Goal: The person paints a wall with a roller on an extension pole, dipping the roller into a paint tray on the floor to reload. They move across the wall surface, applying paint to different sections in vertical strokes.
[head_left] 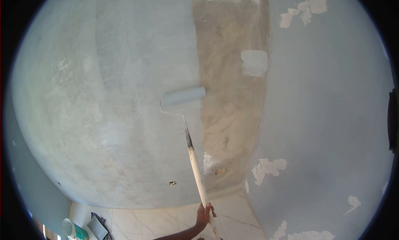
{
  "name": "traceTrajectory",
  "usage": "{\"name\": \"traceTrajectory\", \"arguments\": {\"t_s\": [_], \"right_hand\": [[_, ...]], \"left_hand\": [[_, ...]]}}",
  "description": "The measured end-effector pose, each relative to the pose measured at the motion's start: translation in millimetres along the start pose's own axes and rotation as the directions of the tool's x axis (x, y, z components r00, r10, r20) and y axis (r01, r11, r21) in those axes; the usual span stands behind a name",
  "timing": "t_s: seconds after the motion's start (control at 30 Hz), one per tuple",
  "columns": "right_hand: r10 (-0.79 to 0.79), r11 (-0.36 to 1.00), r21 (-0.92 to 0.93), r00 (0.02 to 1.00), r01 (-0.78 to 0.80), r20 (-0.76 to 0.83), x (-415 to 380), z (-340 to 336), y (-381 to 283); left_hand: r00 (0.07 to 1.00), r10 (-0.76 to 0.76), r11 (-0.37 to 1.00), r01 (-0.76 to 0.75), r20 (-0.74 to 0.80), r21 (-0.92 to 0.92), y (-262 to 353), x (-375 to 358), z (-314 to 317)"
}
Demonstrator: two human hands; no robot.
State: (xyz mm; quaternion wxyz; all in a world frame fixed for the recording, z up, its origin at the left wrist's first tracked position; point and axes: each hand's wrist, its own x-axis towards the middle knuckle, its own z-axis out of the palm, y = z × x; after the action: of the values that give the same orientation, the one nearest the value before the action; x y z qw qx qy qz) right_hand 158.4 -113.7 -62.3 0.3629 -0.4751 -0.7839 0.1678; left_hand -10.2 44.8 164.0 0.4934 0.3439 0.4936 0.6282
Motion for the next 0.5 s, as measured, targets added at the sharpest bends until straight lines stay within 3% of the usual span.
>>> {"name": "traceTrajectory", "arguments": {"t_s": [0.13,0.2,0.33,0.43,0.5], "right_hand": [[0.419,0.869,0.196,0.886,-0.455,0.199,145.2,-82.0,-78.8],[0.316,0.879,0.258,0.896,-0.4,0.312,211.0,-110.6,-105.6],[0.151,0.914,0.37,0.986,-0.165,0.066,321.5,-129.4,-155.6],[0.149,0.867,0.457,0.978,-0.199,0.143,370.8,-160.5,-198.0],[0.156,0.834,0.497,0.966,-0.241,0.207,382.3,-170.3,-212.5]], "left_hand": [[0.938,0.345,0.937,-0.343,-0.033,0.059,103.7,54.4,32.3],[0.923,0.384,0.908,-0.37,-0.037,0.198,170.2,80.6,40.5],[0.836,0.545,0.814,-0.509,-0.063,0.278,292.8,129.1,59.5],[0.79,0.61,0.773,-0.576,-0.06,0.267,361.2,138.0,71.4],[0.785,0.616,0.768,-0.583,-0.059,0.263,367.0,142.5,70.0]]}}
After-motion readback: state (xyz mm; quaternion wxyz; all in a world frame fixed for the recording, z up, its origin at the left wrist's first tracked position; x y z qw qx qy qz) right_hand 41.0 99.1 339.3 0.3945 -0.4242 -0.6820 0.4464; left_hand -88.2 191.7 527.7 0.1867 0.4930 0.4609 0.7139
